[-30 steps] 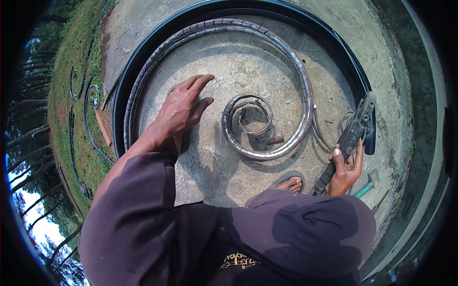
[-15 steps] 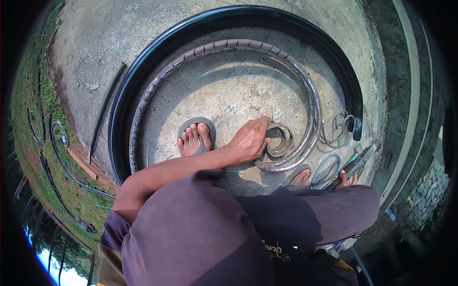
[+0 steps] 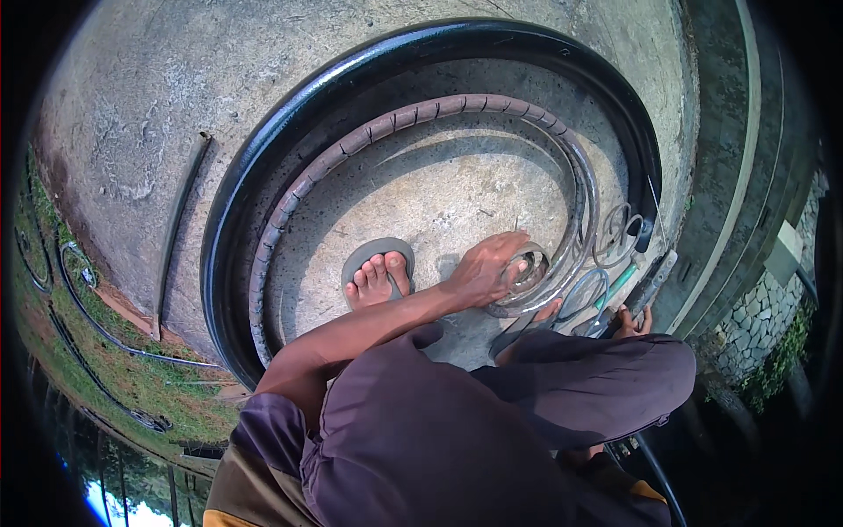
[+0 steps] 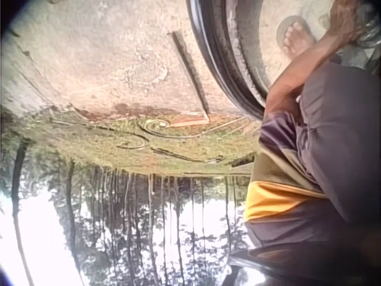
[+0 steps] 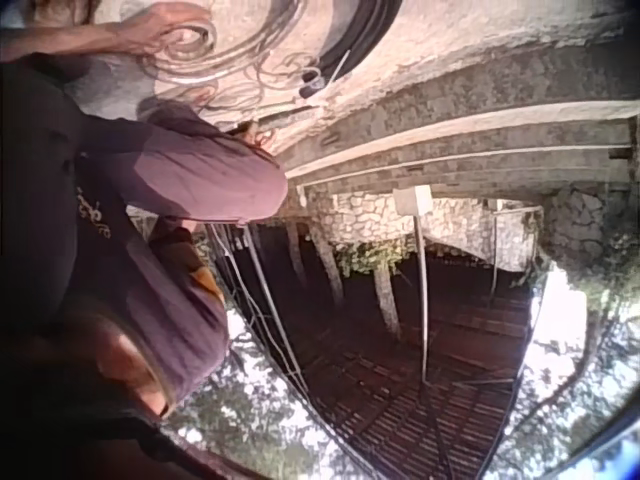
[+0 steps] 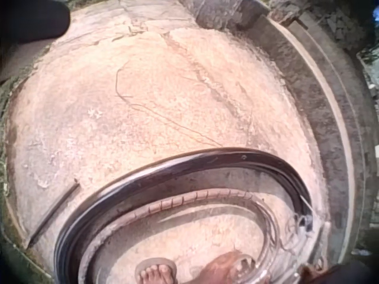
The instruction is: The person welds metal rods together to form a curved frame by applying a welding electrode to the joints.
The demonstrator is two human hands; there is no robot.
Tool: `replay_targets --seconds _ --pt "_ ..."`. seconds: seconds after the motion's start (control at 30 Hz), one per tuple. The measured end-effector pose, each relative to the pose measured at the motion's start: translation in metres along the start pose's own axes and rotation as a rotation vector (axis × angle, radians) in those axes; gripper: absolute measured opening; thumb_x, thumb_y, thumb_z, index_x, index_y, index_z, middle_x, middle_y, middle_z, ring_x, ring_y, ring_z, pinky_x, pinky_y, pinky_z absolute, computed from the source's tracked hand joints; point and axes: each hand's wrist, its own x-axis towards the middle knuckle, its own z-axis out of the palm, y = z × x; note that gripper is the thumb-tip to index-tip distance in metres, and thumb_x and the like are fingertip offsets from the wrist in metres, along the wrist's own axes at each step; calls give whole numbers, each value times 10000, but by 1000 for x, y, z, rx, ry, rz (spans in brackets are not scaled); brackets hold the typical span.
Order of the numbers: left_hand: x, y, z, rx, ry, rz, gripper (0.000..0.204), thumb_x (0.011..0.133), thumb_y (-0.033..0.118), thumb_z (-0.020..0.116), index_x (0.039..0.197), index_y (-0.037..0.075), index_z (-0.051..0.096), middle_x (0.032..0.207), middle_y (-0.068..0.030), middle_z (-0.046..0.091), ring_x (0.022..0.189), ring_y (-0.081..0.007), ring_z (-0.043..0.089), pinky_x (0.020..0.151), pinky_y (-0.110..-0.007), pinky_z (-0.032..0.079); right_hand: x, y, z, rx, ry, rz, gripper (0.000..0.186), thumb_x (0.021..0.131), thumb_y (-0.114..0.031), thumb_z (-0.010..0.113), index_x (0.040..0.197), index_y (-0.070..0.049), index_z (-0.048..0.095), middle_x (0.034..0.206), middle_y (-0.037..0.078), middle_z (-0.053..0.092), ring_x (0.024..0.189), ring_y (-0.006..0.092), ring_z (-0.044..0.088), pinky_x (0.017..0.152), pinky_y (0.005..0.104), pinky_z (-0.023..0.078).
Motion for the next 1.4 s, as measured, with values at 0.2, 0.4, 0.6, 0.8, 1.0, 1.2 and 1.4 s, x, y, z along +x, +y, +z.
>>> replay_targets --seconds 0.2,0.4,0.6,0.8,1.0,1.2,1.4 --pt "2 -1 0 -11 -21 34 512 877 42 546 1362 -85 444 1359 -300 538 1267 -446 524 1097 -477 405 3 -15 2 0 -7 -26 662 773 -161 794 1368 -45 528 923 101 689 694 158 630 640 290 504" --pt "1 -6 4 8 -12 33 494 868 -8 547 1353 -54 466 1403 -274 511 1303 -428 502 1113 -471 398 20 -17 2 -45 -87 -63 741 801 -113 780 1448 -36 426 892 147 726 719 163 663 638 275 499" --pt "2 -1 -1 8 -30 24 519 869 52 587 1358 -55 450 1377 -267 530 1291 -433 508 1101 -471 409 18 -15 8 31 -90 -36 717 798 -90 767 1433 -58 437 816 107 689 605 157 602 569 303 492" --pt "8 9 -12 -49 -113 -85 617 850 228 688 1379 -1 469 1355 -255 553 1258 -417 538 1057 -464 439 21 1 -6 85 -42 -23 729 796 -69 768 1439 -49 424 813 102 693 593 157 604 556 309 491" --pt "26 18 -18 -87 -104 -163 610 878 264 691 1405 45 476 1330 -243 575 1225 -415 559 1043 -463 450 3 1 -43 49 -80 63 741 839 -55 761 1466 -67 367 896 106 709 722 167 660 673 297 534" --pt "24 15 3 -53 -46 -41 544 884 235 676 1360 27 516 1331 -236 579 1221 -415 561 1054 -481 443 -32 11 -73 51 34 88 701 849 -78 757 1451 -33 401 803 94 664 638 163 619 611 307 507" --pt "31 26 -16 -217 -223 -269 570 894 301 650 1354 -5 511 1360 -251 555 1245 -425 539 1056 -470 433 -69 32 -59 23 101 180 711 876 -85 716 1473 26 346 850 122 678 647 178 620 646 318 519"
